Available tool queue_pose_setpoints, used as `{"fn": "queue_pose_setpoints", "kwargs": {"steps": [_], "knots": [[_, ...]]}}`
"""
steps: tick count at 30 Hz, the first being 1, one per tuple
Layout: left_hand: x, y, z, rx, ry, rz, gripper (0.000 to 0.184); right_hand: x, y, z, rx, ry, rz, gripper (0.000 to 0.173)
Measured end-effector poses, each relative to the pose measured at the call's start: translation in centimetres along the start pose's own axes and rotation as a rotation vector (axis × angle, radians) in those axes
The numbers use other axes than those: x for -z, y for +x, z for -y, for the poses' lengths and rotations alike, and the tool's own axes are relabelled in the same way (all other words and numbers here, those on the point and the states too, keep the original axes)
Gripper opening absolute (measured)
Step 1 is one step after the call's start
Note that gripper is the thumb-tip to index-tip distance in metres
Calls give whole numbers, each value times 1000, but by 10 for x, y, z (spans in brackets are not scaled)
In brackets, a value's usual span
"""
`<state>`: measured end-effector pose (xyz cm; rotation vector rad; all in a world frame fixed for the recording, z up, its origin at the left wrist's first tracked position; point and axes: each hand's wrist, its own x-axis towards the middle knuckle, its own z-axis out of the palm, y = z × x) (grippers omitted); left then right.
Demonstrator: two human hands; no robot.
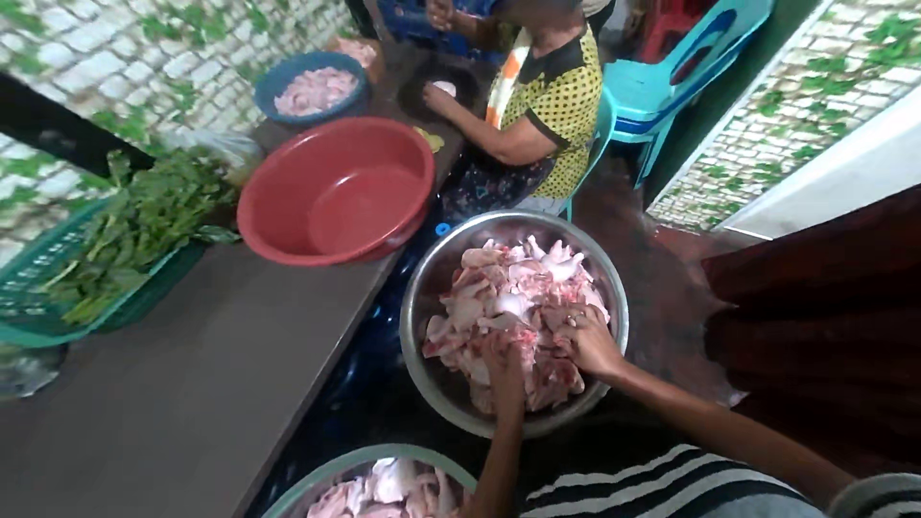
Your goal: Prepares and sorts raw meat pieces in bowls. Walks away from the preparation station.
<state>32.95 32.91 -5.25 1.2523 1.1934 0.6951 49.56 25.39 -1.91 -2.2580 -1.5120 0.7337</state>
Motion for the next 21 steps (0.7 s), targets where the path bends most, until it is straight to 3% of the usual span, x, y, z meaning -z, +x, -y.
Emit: {"fn": "queue_pose_setpoints", "kwargs": {"steps": [2, 4, 7, 10, 15, 21], "knots": [[-4, 9, 17, -71, 157, 100, 63, -10, 5, -10, -69, -67, 177, 39], [-1, 14, 24, -32, 553, 253, 64, -19, 9, -19, -105, -131, 414, 67], [-4, 8, 22, 78, 983, 366, 60, -25, 10, -32, -59, -207, 570, 76], [-13, -13, 27, 129, 1038, 278, 52, -20, 14, -56, -4, -264, 587, 70], [-39, -50, 45, 221, 980, 122, 56, -19, 12, -119, 64, -361, 589, 83], [-63, -85, 36, 317, 884, -15, 55, -11, 6, -136, 123, -369, 590, 66]]}}
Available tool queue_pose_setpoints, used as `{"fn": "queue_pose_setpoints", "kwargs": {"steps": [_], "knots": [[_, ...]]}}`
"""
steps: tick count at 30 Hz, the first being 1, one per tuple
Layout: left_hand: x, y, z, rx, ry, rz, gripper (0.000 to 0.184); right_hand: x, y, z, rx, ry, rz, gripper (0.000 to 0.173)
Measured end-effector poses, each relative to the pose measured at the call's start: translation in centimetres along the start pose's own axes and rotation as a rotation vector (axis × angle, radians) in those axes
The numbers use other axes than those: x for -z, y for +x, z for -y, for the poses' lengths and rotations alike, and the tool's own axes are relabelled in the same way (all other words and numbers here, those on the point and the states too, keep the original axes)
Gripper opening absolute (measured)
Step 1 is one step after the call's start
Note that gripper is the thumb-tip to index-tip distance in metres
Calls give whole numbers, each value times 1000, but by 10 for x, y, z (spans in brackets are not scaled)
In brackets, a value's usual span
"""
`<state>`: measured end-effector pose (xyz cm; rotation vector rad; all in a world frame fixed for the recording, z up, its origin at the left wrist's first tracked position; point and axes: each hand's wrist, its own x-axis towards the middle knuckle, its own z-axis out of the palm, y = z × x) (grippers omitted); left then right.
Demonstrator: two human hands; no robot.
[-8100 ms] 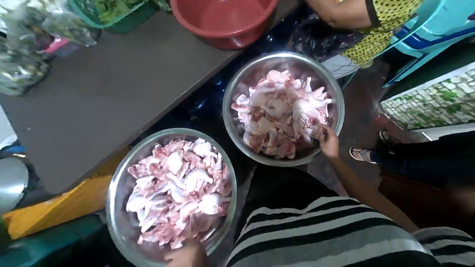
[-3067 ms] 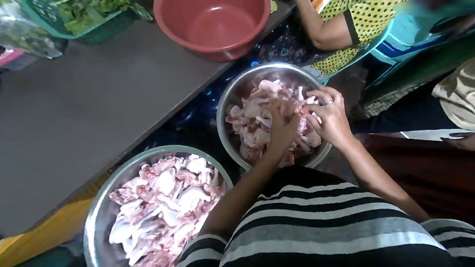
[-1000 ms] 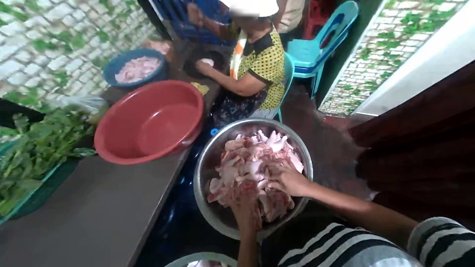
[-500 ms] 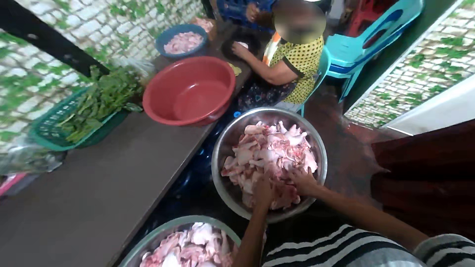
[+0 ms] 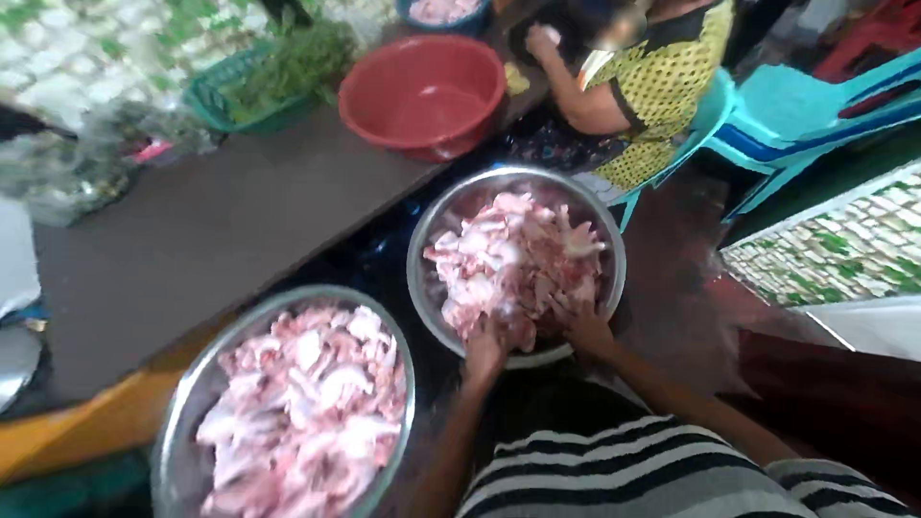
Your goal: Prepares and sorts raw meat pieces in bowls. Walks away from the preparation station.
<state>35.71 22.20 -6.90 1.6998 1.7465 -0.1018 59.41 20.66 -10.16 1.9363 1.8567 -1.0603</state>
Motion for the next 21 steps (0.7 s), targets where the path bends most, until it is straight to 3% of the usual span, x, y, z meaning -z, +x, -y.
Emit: {"fn": "queue_pose_setpoints", "kwargs": {"steps": [3, 6, 12, 18, 21], "knots": [[-3, -15, 5, 54, -33, -59, 50, 3, 9, -5, 9, -28, -92, 70], [-8, -32, 13, 87, -52, -97, 45, 7, 21, -12, -37, -58, -75, 74], [-5, -47, 16, 73, -60, -23, 42, 14, 34, 7, -155, -17, -3, 52], [0, -35, 17, -20, -102, 0, 39, 11, 47, 10, -80, -73, 25, 61], [5, -24, 22, -68, -129, 28, 38, 32, 31, 7, -7, -144, 186, 48]]}}
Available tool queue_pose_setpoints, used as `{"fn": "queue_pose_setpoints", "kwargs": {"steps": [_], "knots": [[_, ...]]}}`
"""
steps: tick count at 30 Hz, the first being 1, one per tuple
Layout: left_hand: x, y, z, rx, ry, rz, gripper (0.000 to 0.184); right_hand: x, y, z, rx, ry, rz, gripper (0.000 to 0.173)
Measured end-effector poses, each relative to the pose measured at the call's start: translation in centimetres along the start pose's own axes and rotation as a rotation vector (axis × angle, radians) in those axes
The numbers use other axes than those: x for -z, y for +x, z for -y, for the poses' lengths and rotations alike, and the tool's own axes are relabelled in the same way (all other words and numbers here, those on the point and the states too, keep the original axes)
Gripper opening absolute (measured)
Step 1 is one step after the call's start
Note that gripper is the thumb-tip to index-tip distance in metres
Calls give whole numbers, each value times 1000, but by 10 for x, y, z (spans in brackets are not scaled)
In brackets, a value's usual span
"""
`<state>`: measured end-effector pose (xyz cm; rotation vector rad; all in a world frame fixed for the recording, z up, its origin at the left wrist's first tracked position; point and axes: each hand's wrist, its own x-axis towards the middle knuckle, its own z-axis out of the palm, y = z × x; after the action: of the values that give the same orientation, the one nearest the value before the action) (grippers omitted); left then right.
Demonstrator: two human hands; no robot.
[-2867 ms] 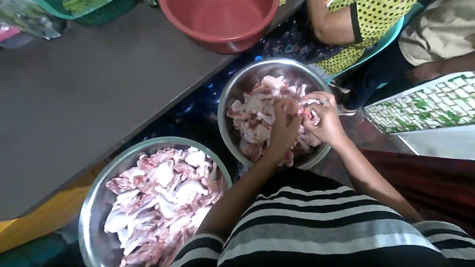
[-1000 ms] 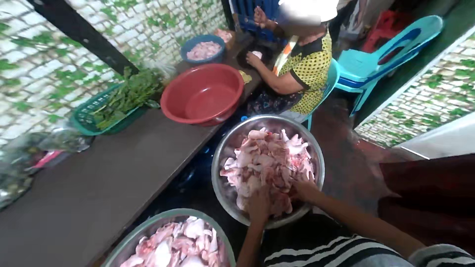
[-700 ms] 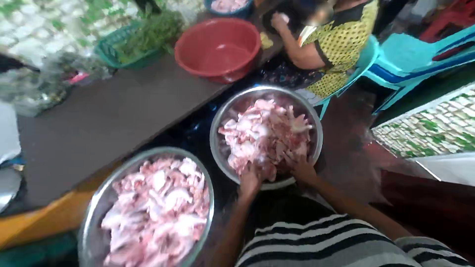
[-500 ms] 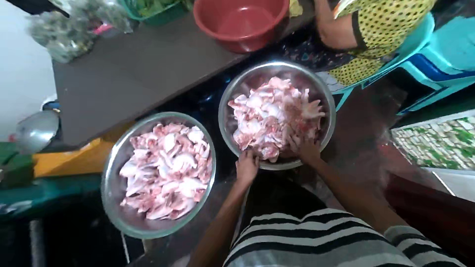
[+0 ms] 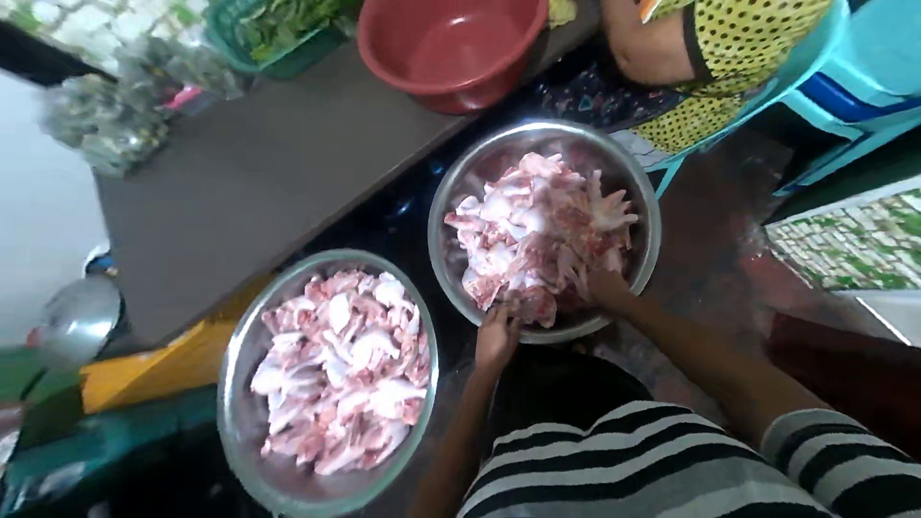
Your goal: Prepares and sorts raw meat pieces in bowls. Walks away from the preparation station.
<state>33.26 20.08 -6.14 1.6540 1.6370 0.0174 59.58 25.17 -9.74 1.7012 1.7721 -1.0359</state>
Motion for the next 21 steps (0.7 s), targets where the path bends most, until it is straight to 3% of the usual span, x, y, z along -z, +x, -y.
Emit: {"fn": "queue_pose_setpoints", "kwargs": {"steps": [4, 8, 14, 18, 21], "knots": [[12, 19, 11, -161, -32, -24, 36, 2, -16, -15, 79, 93, 25, 38], [32, 51, 8, -229, 49, 141, 37, 3, -29, -9, -46, 165, 6, 32], [48, 103, -17, -326, 180, 334, 42, -1, -32, 14, -247, 446, -25, 47], [48, 118, -35, -391, 181, 353, 45, 12, -52, 29, -307, 452, -15, 34], [40, 124, -45, -471, 169, 380, 41, 17, -70, 29, -262, 468, -114, 33]]}}
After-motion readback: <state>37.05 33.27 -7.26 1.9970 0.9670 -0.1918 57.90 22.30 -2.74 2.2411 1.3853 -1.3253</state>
